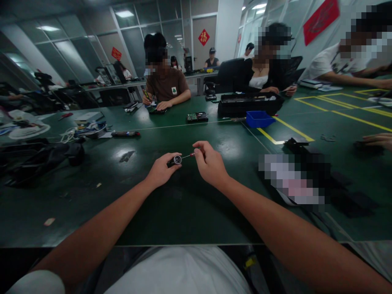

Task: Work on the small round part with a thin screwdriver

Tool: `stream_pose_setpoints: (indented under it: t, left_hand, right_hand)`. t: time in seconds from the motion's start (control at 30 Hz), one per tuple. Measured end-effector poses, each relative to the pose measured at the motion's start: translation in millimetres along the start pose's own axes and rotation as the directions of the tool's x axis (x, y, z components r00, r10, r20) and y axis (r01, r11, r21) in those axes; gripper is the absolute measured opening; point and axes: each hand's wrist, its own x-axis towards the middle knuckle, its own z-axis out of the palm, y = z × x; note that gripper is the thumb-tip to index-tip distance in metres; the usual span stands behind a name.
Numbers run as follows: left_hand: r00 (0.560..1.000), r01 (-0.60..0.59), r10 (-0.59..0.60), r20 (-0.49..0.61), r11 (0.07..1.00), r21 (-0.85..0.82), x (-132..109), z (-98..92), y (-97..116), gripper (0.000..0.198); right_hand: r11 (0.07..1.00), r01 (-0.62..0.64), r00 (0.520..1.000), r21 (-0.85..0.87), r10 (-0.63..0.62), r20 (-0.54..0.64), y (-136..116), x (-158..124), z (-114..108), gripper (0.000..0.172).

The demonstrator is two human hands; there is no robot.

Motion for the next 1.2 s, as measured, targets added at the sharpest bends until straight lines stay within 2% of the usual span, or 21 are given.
stream_pose_setpoints:
  t: [0.13,0.23,0.33,0.47,0.63,0.9,1.03,1.2]
  left_hand:
    - [1.000,0.008,-0.008,-0.012,1.000,0.009,-1,-2.1,2,0.036]
    - [0.997,-0.077,0.077,0.008,0.997,0.002,-1,-3.1,3,0.036]
    - [0.992,-0.118,0.117,0.045,0.993,0.028,-2,-2.6,3,0.036]
    - [0.994,-0.062,0.056,0.090,0.996,0.069,-1,-1.6,5,0.035]
    - [0.997,-0.024,0.018,0.073,0.997,0.077,-2,-2.9,10,0.037]
    - [0.999,-0.026,0.021,0.050,0.996,0.089,-3,-2.9,9,0.038]
    - [0.999,0.014,-0.017,0.029,0.994,0.105,-2,-3.8,7,0.037]
    - [0.998,0.061,-0.064,0.027,0.994,0.086,-2,-4.5,4,0.038]
  right_hand:
    - [0.957,-0.087,0.995,0.277,0.095,-0.017,9,3,8,0.022]
    - [0.859,-0.206,0.974,0.469,0.224,0.019,19,10,10,0.030]
    - [0.777,-0.328,0.939,0.538,0.332,0.093,30,16,9,0.035]
    - [0.829,-0.273,0.947,0.488,0.322,-0.018,32,18,7,0.036]
    - [0.874,-0.182,0.972,0.449,0.230,-0.053,23,12,8,0.030]
    - [0.935,-0.128,0.989,0.332,0.147,-0.034,8,8,3,0.029]
    - [0.990,-0.115,0.993,0.086,0.116,-0.014,-2,6,-4,0.034]
    - [0.999,0.047,0.998,0.012,-0.047,0.047,-5,4,-7,0.012]
